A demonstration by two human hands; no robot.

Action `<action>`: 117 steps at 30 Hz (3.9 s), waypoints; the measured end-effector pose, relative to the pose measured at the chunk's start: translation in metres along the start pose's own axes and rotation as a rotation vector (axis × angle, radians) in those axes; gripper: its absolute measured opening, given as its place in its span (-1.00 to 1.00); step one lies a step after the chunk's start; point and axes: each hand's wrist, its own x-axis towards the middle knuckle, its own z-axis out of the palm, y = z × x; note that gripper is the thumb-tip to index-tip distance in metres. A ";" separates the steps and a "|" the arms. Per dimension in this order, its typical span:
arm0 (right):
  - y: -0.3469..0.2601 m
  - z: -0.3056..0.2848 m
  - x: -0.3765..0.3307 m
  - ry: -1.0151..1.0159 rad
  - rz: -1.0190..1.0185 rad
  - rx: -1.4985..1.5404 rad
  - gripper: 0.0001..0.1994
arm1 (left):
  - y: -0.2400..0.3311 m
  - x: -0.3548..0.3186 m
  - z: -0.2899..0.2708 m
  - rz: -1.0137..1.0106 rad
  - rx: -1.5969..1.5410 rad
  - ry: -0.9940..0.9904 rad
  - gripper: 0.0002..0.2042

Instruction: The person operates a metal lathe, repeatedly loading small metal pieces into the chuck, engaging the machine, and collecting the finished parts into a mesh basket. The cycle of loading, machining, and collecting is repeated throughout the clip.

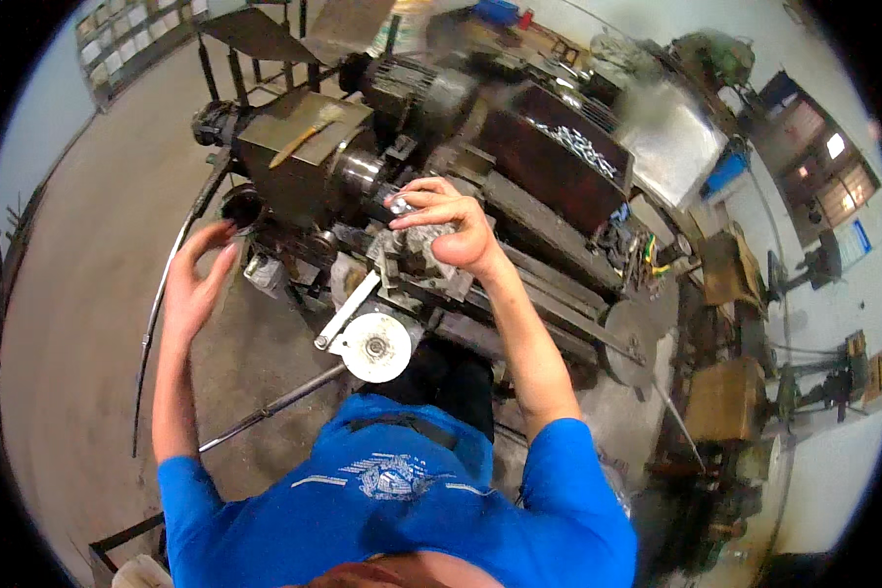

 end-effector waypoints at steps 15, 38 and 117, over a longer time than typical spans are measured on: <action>-0.034 -0.062 -0.108 0.030 0.371 -0.283 -0.68 | 0.035 0.044 0.097 0.281 0.008 -0.199 -0.70; -0.050 0.034 -0.202 0.256 0.694 -0.421 -0.54 | -0.048 0.112 0.104 0.421 0.370 0.222 -0.77; -0.187 0.074 -0.539 0.628 1.879 -0.771 -0.77 | -0.001 0.055 0.016 0.082 0.294 -0.147 -0.71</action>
